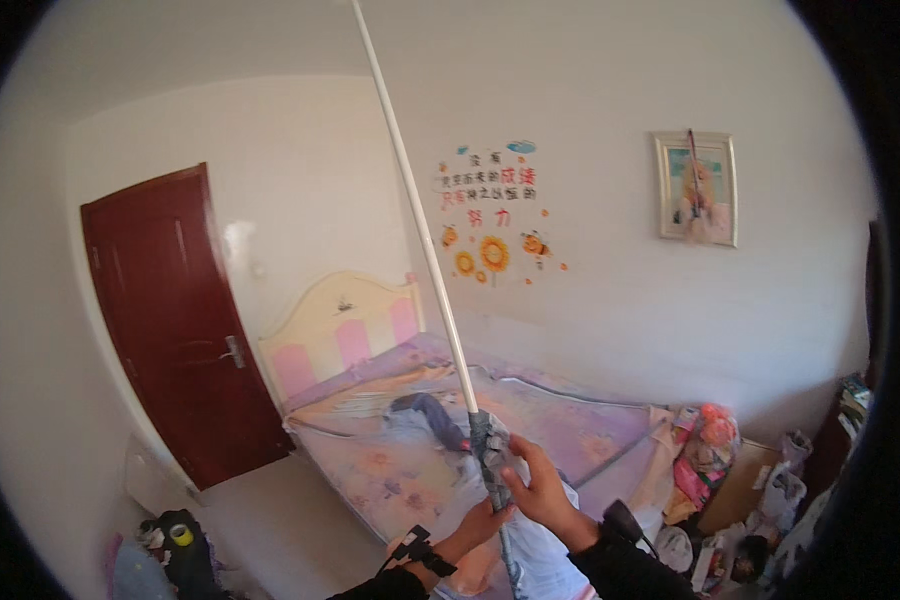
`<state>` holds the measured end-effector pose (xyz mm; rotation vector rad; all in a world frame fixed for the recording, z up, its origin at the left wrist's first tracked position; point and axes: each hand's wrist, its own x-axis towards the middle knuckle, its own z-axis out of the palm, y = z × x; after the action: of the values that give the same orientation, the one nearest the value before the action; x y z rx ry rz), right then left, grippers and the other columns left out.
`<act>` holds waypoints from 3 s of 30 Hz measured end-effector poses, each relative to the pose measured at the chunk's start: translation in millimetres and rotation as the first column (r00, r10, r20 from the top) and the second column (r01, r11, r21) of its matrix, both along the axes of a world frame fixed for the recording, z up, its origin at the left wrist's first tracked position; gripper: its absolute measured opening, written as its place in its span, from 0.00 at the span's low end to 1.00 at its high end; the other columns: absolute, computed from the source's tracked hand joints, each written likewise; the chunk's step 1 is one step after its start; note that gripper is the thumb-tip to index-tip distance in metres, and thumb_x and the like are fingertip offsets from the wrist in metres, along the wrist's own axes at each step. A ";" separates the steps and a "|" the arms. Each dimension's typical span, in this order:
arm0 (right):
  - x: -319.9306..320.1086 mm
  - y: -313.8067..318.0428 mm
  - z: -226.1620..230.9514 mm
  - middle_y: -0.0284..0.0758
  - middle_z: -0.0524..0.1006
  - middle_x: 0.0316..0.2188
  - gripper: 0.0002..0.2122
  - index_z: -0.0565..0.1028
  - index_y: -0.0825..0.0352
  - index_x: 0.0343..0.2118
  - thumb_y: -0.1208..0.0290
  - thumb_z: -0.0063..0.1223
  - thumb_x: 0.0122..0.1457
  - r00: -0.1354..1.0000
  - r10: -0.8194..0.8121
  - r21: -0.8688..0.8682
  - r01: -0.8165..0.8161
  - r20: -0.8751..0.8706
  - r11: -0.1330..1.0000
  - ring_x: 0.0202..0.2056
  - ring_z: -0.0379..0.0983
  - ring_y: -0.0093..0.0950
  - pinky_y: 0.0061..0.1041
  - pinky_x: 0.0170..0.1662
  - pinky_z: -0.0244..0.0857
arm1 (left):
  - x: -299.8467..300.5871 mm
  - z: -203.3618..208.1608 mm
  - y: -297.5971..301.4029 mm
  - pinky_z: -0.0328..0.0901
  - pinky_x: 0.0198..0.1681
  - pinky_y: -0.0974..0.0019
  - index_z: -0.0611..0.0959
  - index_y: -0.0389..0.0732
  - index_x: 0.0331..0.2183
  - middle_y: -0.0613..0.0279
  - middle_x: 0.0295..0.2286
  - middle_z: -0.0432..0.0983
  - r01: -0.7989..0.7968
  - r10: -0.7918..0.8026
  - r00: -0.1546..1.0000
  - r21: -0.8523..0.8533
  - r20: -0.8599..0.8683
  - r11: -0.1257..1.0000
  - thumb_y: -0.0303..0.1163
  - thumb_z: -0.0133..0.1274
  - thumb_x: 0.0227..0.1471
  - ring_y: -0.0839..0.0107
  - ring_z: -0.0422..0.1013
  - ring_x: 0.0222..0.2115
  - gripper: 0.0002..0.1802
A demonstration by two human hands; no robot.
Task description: The person assembles a mosquito net over a bed by inserting white support poles into fabric sleeves and connecting them to form a frame. They repeatedly insert, adjust, and secure the poles while the net remains draped over the bed.
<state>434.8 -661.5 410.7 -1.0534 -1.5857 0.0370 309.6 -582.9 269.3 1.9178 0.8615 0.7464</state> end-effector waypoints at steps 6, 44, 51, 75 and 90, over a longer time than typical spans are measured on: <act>-47.1 54.7 6.8 0.50 0.70 0.41 0.20 0.66 0.72 0.49 0.64 0.50 0.59 0.990 0.042 0.008 -0.041 -0.133 0.999 0.41 0.68 0.46 0.36 0.45 0.62 | -21.3 0.2 -9.0 0.65 0.36 0.55 0.73 0.33 0.42 0.43 0.30 0.76 -0.118 0.125 0.974 0.051 -0.189 0.992 0.51 0.50 0.52 0.48 0.73 0.35 0.28; -167.2 345.6 -112.8 0.28 0.67 0.19 0.06 0.71 0.68 0.28 0.72 0.54 0.52 0.997 0.050 -0.744 0.007 0.055 0.668 0.22 0.62 0.19 0.21 0.28 0.60 | -537.8 -39.8 238.0 0.66 0.42 0.68 0.76 0.40 0.41 0.62 0.33 0.76 -0.494 0.636 0.772 -0.637 -0.008 0.592 0.38 0.45 0.59 0.72 0.72 0.36 0.14; -174.7 423.3 -136.0 0.29 0.70 0.28 0.10 0.71 0.65 0.30 0.80 0.50 0.41 0.916 0.295 -0.788 -0.387 -0.271 0.478 0.32 0.66 0.20 0.22 0.37 0.61 | -579.7 -44.9 342.8 0.67 0.41 0.69 0.76 0.37 0.42 0.60 0.32 0.76 -0.578 0.700 0.714 -0.585 -0.025 0.569 0.38 0.45 0.59 0.72 0.72 0.35 0.15; -453.0 681.6 -200.6 0.34 0.68 0.16 0.11 0.71 0.68 0.23 0.66 0.59 0.49 0.957 -0.288 -0.862 0.184 0.047 0.472 0.20 0.64 0.23 0.27 0.24 0.59 | -740.0 -6.6 836.5 0.65 0.45 0.63 0.67 0.40 0.52 0.56 0.40 0.72 -0.377 0.375 0.922 0.002 -0.097 0.926 0.28 0.54 0.49 0.66 0.69 0.41 0.28; -522.9 830.7 -130.3 0.35 0.70 0.18 0.10 0.74 0.68 0.30 0.65 0.57 0.53 1.000 0.000 -0.946 -0.019 -0.020 0.323 0.22 0.68 0.26 0.27 0.25 0.60 | -688.3 110.6 1103.9 0.65 0.42 0.57 0.75 0.38 0.32 0.57 0.36 0.70 0.444 -0.177 0.839 0.459 -0.515 0.769 0.21 0.58 0.35 0.53 0.67 0.40 0.16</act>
<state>-88.1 169.2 280.4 -1.9408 -1.4991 1.1494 -378.7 521.0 379.9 2.7665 0.5660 0.3627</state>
